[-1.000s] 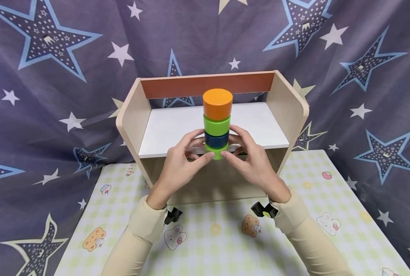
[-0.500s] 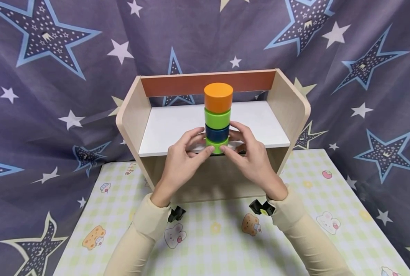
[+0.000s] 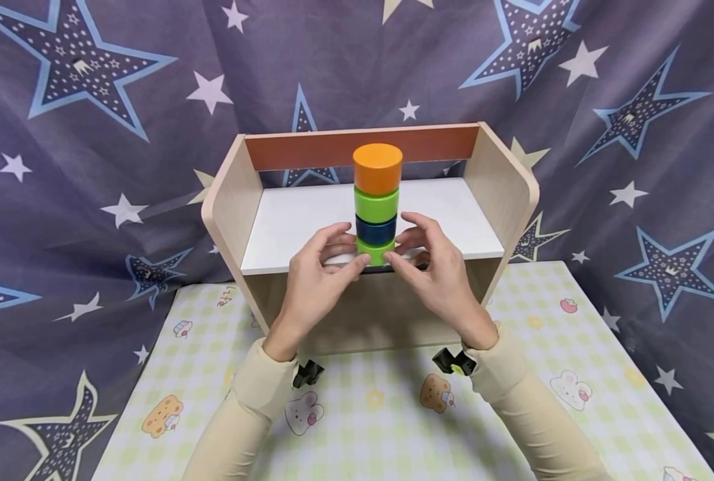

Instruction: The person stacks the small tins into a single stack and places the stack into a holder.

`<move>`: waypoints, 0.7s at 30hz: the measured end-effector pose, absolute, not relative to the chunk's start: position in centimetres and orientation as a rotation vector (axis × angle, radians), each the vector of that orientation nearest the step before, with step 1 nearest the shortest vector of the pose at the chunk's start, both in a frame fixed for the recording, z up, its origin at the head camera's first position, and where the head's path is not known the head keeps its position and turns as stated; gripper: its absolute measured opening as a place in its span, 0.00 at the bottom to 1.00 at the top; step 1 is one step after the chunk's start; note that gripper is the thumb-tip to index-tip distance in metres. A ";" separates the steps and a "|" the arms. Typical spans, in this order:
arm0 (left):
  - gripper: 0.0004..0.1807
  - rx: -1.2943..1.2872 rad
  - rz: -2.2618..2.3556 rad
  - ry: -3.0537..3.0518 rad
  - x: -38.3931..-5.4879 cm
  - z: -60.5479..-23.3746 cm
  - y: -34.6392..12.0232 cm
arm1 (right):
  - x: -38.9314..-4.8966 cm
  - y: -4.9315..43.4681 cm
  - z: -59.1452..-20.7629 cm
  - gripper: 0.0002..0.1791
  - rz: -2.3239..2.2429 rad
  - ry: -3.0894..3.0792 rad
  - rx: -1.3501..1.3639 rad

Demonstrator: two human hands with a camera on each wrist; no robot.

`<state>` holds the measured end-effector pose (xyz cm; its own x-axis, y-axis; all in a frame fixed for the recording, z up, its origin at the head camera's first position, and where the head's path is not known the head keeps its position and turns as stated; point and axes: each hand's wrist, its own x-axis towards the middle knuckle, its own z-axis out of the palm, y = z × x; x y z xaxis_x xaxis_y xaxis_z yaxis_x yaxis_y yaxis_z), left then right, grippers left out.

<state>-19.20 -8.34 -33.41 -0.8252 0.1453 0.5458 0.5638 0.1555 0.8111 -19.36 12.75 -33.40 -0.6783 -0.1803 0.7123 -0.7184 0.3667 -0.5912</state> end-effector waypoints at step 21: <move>0.28 -0.672 -1.750 -2.093 -19.3 -33.9 -8.4 | -19.3 12.6 -33.6 0.32 1.182 -2.131 0.821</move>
